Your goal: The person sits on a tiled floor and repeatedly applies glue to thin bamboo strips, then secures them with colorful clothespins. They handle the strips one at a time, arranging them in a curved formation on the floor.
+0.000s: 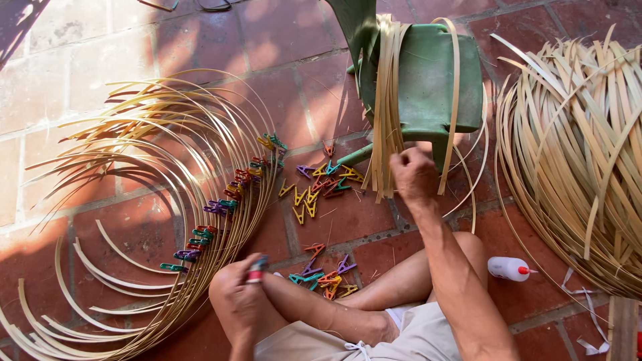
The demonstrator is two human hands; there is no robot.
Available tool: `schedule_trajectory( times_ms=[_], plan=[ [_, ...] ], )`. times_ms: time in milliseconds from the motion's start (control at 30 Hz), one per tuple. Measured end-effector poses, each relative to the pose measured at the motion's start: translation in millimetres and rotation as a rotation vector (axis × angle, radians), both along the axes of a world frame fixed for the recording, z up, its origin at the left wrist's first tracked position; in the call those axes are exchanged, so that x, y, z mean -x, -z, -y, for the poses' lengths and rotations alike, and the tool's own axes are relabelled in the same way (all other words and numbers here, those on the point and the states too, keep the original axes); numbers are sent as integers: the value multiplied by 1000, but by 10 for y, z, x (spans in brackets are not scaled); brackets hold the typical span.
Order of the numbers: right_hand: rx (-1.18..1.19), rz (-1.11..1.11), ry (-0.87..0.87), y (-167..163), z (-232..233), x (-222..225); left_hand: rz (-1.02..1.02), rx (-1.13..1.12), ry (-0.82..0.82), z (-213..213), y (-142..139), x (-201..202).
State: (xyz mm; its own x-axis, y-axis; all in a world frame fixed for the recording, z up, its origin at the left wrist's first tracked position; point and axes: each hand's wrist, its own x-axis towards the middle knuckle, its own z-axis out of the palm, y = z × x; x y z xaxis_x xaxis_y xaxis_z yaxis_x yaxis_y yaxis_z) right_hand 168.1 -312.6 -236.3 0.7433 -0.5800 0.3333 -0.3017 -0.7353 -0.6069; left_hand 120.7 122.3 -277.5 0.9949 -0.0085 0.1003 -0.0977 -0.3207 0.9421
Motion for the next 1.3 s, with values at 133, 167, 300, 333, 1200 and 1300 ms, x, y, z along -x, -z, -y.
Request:
schedule_trajectory(
  times_ms=[133, 167, 300, 333, 1200, 1300],
  plan=[
    [260, -173, 2, 1, -145, -108, -312, 185, 116, 662, 243, 217],
    [337, -118, 21, -8, -150, -137, -295, 105, 148, 731, 299, 254],
    [66, 280, -14, -75, 30, -161, -416, 97, 201, 678, 447, 291],
    [-142, 330, -33, -93, 114, -140, -386, 115, 221, 646, 473, 274],
    [-1021, 264, -188, -240, 125, -242, -528, 236, 271, 669, 525, 216],
    [-1052, 255, -259, -208, 247, -120, -511, 165, 308, 665, 553, 209]
  ],
)
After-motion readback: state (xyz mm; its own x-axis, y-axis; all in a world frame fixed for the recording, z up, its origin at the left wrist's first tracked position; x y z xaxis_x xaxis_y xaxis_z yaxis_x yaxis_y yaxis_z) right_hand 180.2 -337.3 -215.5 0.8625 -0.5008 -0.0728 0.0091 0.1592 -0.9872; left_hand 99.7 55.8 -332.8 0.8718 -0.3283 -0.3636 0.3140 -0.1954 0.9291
